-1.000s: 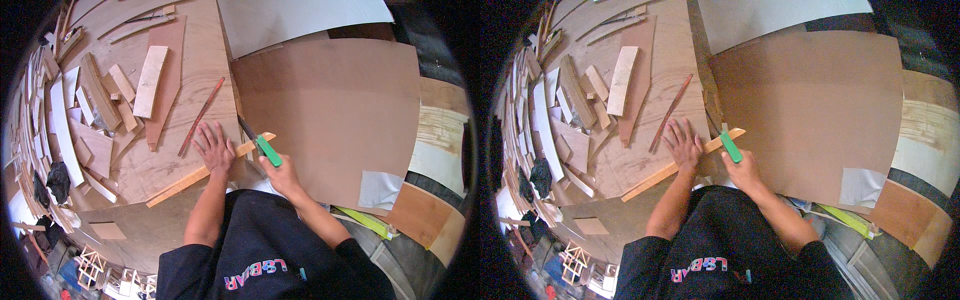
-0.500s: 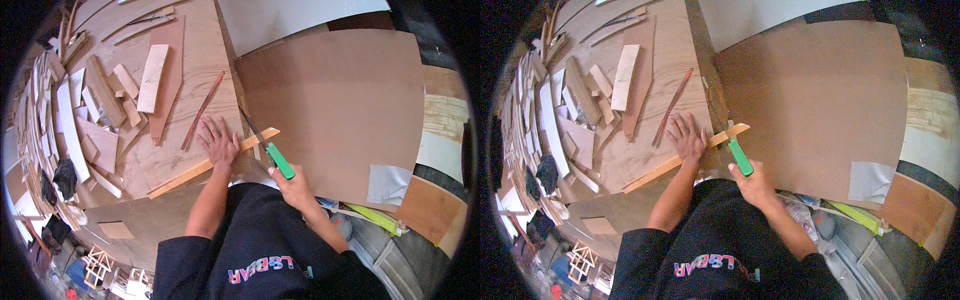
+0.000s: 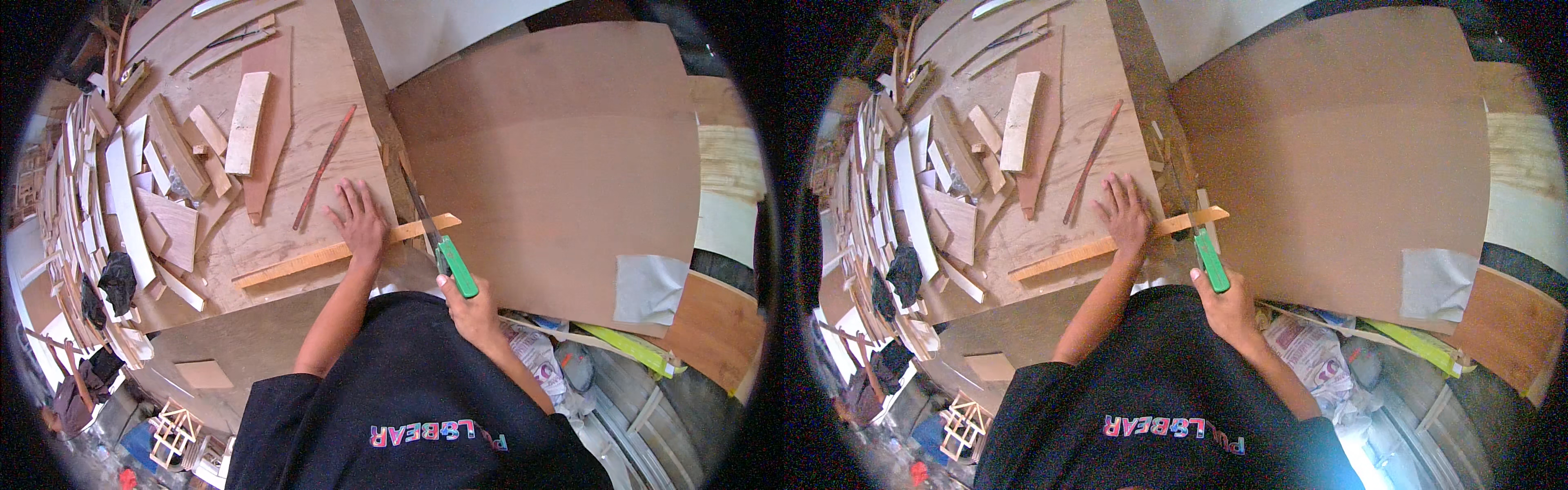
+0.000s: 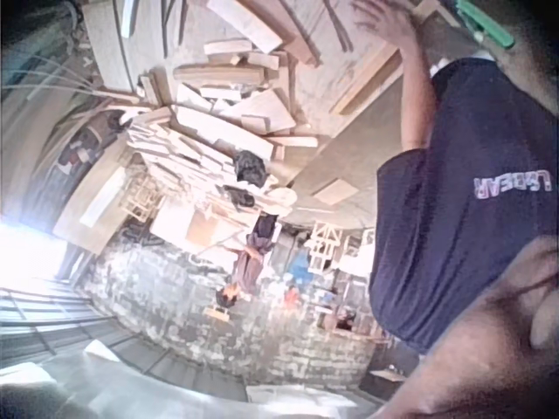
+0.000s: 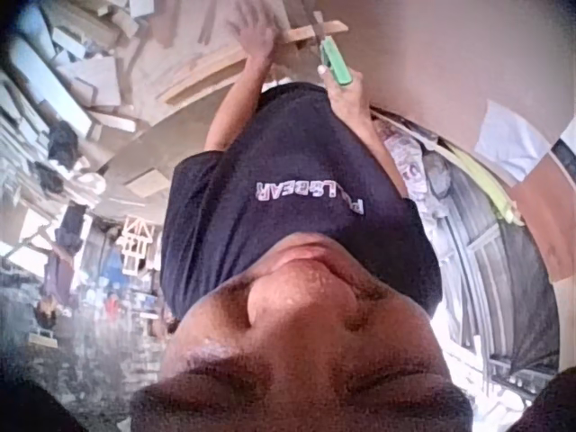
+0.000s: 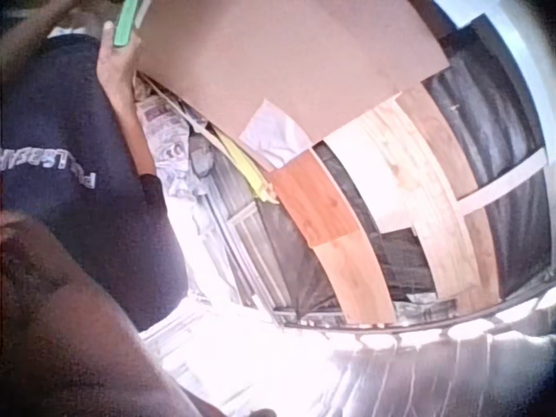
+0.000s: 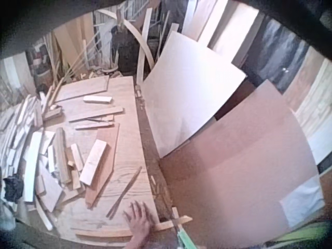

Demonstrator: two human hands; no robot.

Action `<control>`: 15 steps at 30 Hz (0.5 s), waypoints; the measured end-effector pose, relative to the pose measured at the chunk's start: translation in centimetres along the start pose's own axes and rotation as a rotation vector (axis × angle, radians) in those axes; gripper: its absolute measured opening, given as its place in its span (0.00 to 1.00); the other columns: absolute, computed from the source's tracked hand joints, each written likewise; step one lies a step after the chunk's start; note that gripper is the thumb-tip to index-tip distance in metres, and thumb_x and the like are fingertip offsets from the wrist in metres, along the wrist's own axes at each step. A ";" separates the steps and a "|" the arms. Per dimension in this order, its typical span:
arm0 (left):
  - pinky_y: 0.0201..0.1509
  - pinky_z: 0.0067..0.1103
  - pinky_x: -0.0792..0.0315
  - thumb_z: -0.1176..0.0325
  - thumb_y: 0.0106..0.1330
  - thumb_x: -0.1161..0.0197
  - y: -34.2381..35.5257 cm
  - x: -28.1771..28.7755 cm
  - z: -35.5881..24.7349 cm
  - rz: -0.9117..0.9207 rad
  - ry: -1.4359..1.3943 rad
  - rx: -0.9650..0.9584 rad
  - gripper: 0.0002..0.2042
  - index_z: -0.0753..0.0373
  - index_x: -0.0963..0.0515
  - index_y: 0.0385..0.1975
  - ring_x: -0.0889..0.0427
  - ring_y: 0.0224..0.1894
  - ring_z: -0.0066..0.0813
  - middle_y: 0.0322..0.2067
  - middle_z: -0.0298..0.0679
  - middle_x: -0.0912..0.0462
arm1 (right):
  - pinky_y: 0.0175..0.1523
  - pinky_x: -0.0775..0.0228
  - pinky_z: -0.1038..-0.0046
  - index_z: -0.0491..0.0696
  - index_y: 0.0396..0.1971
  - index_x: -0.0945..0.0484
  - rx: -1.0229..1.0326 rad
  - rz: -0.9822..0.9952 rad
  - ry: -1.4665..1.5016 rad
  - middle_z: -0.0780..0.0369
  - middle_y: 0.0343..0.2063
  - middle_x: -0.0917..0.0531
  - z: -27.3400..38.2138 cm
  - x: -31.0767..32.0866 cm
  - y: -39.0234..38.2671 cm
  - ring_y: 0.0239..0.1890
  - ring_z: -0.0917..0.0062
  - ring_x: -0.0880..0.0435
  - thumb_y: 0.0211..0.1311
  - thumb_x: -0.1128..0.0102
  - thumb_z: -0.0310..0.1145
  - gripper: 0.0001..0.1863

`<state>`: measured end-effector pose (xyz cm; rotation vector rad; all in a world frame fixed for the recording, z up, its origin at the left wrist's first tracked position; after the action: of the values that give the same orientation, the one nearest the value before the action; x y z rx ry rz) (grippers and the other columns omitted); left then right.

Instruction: The person marks a line on a wooden strip using a pencil, then cuts along the marked line using a hand saw.

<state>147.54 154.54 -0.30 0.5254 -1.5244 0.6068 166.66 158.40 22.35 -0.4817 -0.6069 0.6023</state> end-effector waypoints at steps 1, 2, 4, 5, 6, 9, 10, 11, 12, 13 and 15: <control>0.80 0.58 0.62 0.47 0.76 0.48 -0.1 0.2 -0.2 0.002 -0.037 0.026 0.36 0.54 0.44 0.80 0.55 0.83 0.47 0.81 0.48 0.52 | 0.32 0.30 0.63 0.40 0.30 0.21 -0.016 0.019 -0.002 0.58 0.18 0.23 0.2 0.1 0.0 0.23 0.74 0.24 0.74 0.38 0.41 0.18; 0.80 0.58 0.62 0.47 0.76 0.49 -0.1 0.4 -0.4 0.004 -0.074 0.053 0.36 0.55 0.44 0.80 0.55 0.83 0.47 0.81 0.48 0.53 | 0.33 0.29 0.63 0.40 0.30 0.21 -0.031 0.039 -0.004 0.57 0.19 0.22 0.6 0.3 0.2 0.23 0.73 0.23 0.73 0.37 0.41 0.18; 0.80 0.58 0.63 0.46 0.76 0.51 0.1 0.8 -1.0 0.002 -0.156 0.091 0.36 0.54 0.45 0.80 0.57 0.83 0.48 0.82 0.48 0.54 | 0.34 0.28 0.62 0.39 0.30 0.21 -0.038 0.047 -0.021 0.55 0.19 0.21 1.3 0.6 0.5 0.23 0.69 0.22 0.73 0.37 0.41 0.19; 0.80 0.58 0.64 0.46 0.76 0.51 0.2 1.0 -1.1 -0.001 -0.197 0.104 0.36 0.54 0.46 0.80 0.58 0.83 0.48 0.82 0.48 0.55 | 0.34 0.28 0.61 0.39 0.30 0.21 -0.030 0.040 -0.032 0.54 0.19 0.21 1.6 0.5 0.7 0.23 0.67 0.21 0.73 0.37 0.41 0.19; 0.80 0.58 0.64 0.46 0.76 0.52 0.2 1.0 -1.1 0.000 -0.238 0.116 0.36 0.54 0.46 0.81 0.59 0.84 0.48 0.82 0.48 0.55 | 0.35 0.27 0.61 0.39 0.31 0.20 -0.025 0.033 -0.044 0.53 0.20 0.21 1.9 0.5 0.7 0.23 0.66 0.20 0.72 0.36 0.41 0.18; 0.81 0.57 0.67 0.46 0.77 0.53 0.2 0.8 -0.8 0.085 -0.195 0.138 0.36 0.53 0.48 0.81 0.61 0.84 0.47 0.82 0.48 0.57 | 0.27 0.37 0.70 0.41 0.24 0.24 -0.049 -0.011 -0.141 0.66 0.15 0.26 3.3 1.4 -0.7 0.19 0.82 0.30 0.74 0.37 0.39 0.19; 0.81 0.56 0.68 0.46 0.78 0.54 0.3 0.7 -0.8 0.091 -0.191 0.139 0.36 0.53 0.49 0.81 0.61 0.84 0.47 0.82 0.47 0.58 | 0.27 0.36 0.69 0.41 0.25 0.23 -0.013 -0.016 -0.166 0.65 0.15 0.26 3.6 1.7 -0.8 0.19 0.81 0.30 0.74 0.37 0.39 0.19; 0.81 0.56 0.69 0.46 0.78 0.55 0.4 0.6 -0.7 0.097 -0.187 0.142 0.36 0.53 0.50 0.82 0.62 0.84 0.46 0.82 0.47 0.59 | 0.28 0.36 0.68 0.41 0.26 0.22 0.023 -0.019 -0.190 0.64 0.15 0.26 3.7 2.0 -0.7 0.19 0.80 0.30 0.73 0.36 0.39 0.18; 0.81 0.56 0.70 0.46 0.78 0.56 0.3 0.5 -0.6 0.110 -0.185 0.142 0.36 0.52 0.51 0.82 0.63 0.84 0.46 0.82 0.47 0.59 | 0.28 0.35 0.67 0.40 0.27 0.21 0.053 -0.022 -0.217 0.63 0.15 0.26 3.8 2.1 -0.6 0.19 0.79 0.29 0.73 0.36 0.39 0.18; 0.81 0.56 0.69 0.46 0.78 0.56 0.5 0.6 -0.8 0.128 -0.203 0.140 0.35 0.52 0.51 0.82 0.63 0.84 0.46 0.83 0.47 0.60 | 0.29 0.34 0.64 0.40 0.30 0.20 0.053 -0.033 -0.221 0.60 0.15 0.26 2.9 1.8 0.3 0.19 0.77 0.28 0.72 0.36 0.40 0.17; 0.81 0.56 0.69 0.47 0.79 0.57 0.5 0.8 -1.1 0.160 -0.241 0.131 0.35 0.52 0.52 0.82 0.63 0.84 0.46 0.83 0.46 0.60 | 0.29 0.34 0.64 0.40 0.29 0.21 -0.010 -0.027 -0.231 0.61 0.15 0.26 0.6 -1.5 5.6 0.19 0.78 0.28 0.72 0.35 0.42 0.19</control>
<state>148.05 155.67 0.52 0.5964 -1.7746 0.7931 163.16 161.65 19.04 -0.4151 -0.8353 0.6342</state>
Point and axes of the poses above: each hand's wrist, its own y-axis towards the middle knuckle, its own x-axis out of the back of the hand, z = x × y, the point moved 1 cm from there along y, towards the middle knuckle
